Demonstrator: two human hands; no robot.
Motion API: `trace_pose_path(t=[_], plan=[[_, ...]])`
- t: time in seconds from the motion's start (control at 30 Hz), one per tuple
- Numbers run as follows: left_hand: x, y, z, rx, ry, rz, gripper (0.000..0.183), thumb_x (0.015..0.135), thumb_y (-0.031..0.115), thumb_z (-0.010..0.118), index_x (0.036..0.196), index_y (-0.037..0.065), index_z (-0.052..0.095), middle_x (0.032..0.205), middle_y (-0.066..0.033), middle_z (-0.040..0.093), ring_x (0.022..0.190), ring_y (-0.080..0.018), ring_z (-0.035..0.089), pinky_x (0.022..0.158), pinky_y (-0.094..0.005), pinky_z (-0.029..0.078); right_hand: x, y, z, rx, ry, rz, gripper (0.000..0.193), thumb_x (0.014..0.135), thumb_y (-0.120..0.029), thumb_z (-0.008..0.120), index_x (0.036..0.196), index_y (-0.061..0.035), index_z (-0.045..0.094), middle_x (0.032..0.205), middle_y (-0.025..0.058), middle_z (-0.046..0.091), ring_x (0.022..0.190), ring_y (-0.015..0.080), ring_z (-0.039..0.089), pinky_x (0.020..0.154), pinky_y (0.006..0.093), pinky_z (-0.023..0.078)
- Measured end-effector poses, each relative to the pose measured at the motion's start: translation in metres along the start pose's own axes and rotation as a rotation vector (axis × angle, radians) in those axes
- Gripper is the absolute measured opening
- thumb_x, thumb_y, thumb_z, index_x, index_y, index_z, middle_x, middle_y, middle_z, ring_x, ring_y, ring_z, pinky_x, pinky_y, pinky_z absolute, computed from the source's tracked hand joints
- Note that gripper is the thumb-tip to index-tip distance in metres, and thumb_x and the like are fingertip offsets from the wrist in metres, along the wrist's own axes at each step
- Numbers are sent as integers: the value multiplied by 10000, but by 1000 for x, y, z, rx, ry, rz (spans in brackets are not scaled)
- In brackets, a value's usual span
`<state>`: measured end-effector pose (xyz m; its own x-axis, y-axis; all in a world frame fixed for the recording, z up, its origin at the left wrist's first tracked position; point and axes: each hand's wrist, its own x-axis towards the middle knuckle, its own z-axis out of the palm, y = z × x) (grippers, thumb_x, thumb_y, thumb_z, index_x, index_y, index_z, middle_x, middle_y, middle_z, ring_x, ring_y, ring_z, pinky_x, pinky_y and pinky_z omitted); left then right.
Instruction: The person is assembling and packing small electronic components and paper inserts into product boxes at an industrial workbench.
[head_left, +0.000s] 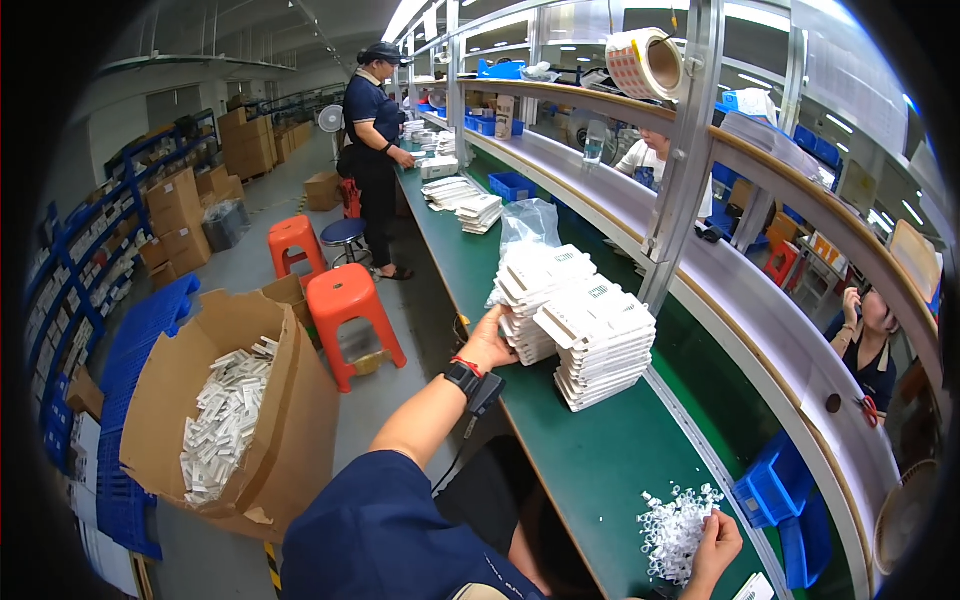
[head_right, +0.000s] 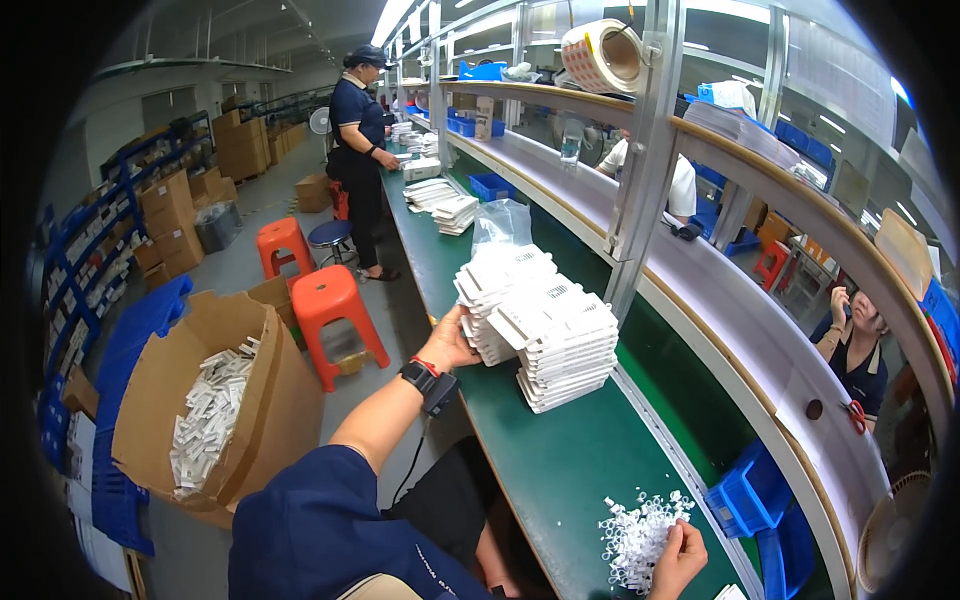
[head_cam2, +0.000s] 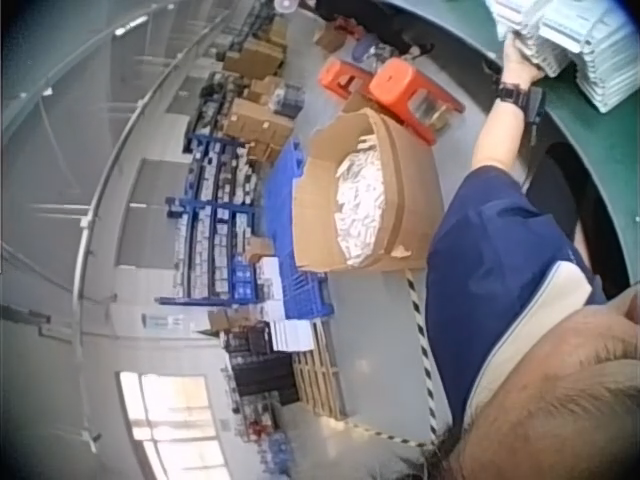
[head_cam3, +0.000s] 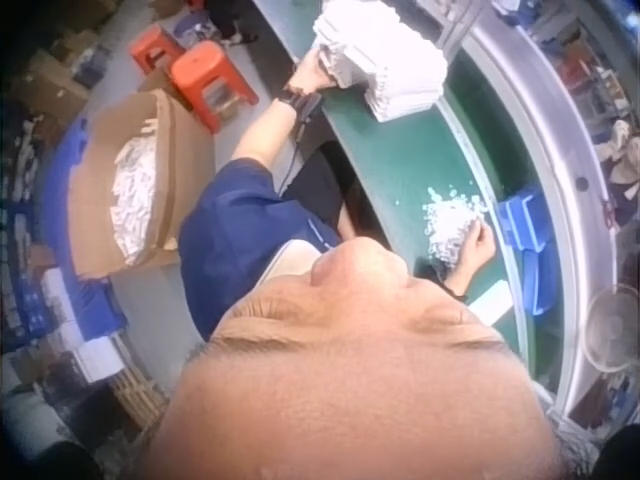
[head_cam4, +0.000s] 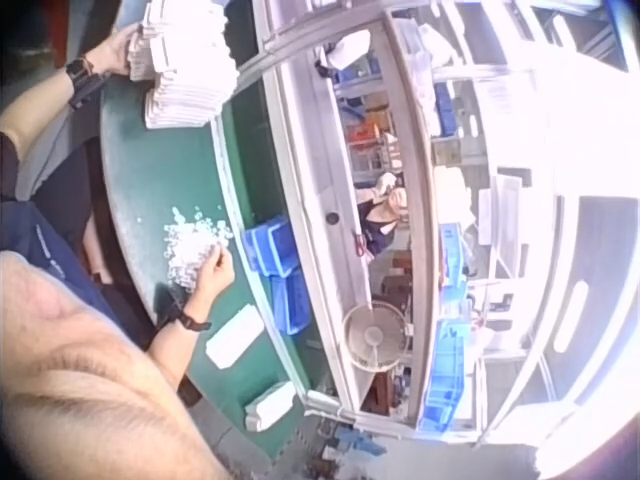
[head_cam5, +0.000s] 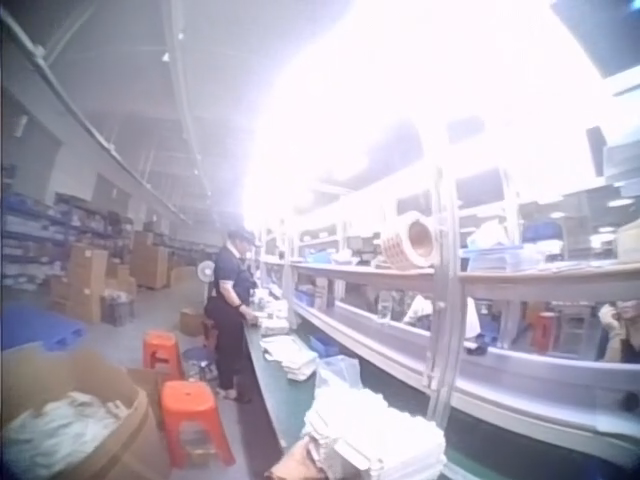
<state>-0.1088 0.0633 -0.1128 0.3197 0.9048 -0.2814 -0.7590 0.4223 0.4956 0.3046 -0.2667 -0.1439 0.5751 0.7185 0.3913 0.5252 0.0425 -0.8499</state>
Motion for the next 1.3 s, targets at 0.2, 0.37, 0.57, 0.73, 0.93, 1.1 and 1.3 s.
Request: trace_pose_path(t=[0.2,0.37,0.57,0.73,0.93,1.1,1.3], plan=[[-81,52,-24,-56,38,170,528,647,332,655,1127,126,574,1202,-94,566,1122,-306,511,957,-528,364,0,4,-3,-53,-19,-53,138,868,-60,557,895,52,631,731,63,618,648,108,577,598,229,469],[-163,103,-78,-218,15,381,572,703,353,603,1224,127,532,1284,-95,523,1208,-304,463,1008,-528,335,-9,-35,-9,-161,-84,8,210,859,-140,604,934,50,650,774,126,660,682,159,605,639,298,497],[-299,192,-181,-280,362,809,610,751,401,583,1270,98,480,1306,-109,492,1178,-316,474,1014,-504,340,1,1,-2,-95,-135,30,185,870,-134,590,931,32,643,763,95,639,662,128,573,625,254,471],[-370,230,-303,-91,892,1061,596,768,422,600,1235,70,488,1208,-104,531,1097,-289,517,941,-510,393,-2,1,6,1,-126,11,182,908,-132,541,925,27,626,752,40,606,651,73,524,602,200,430],[-254,165,-286,119,936,777,335,775,295,654,1002,72,550,717,-81,527,555,-205,517,577,-288,482,-3,-9,7,-4,-106,12,147,901,-75,544,940,40,628,785,51,622,688,87,563,626,205,455],[-144,29,-95,298,229,143,395,827,237,647,1132,10,541,1090,-228,585,966,-313,604,828,-398,507,-6,-15,3,18,-44,30,143,894,-63,552,946,42,634,784,63,634,697,96,580,639,216,468],[-54,-69,11,235,21,-245,697,782,266,701,1296,38,290,1240,-264,395,1150,-380,450,992,-494,352,-9,-29,1,-13,-7,17,137,884,-57,558,933,40,641,780,66,636,697,104,592,644,227,477]])
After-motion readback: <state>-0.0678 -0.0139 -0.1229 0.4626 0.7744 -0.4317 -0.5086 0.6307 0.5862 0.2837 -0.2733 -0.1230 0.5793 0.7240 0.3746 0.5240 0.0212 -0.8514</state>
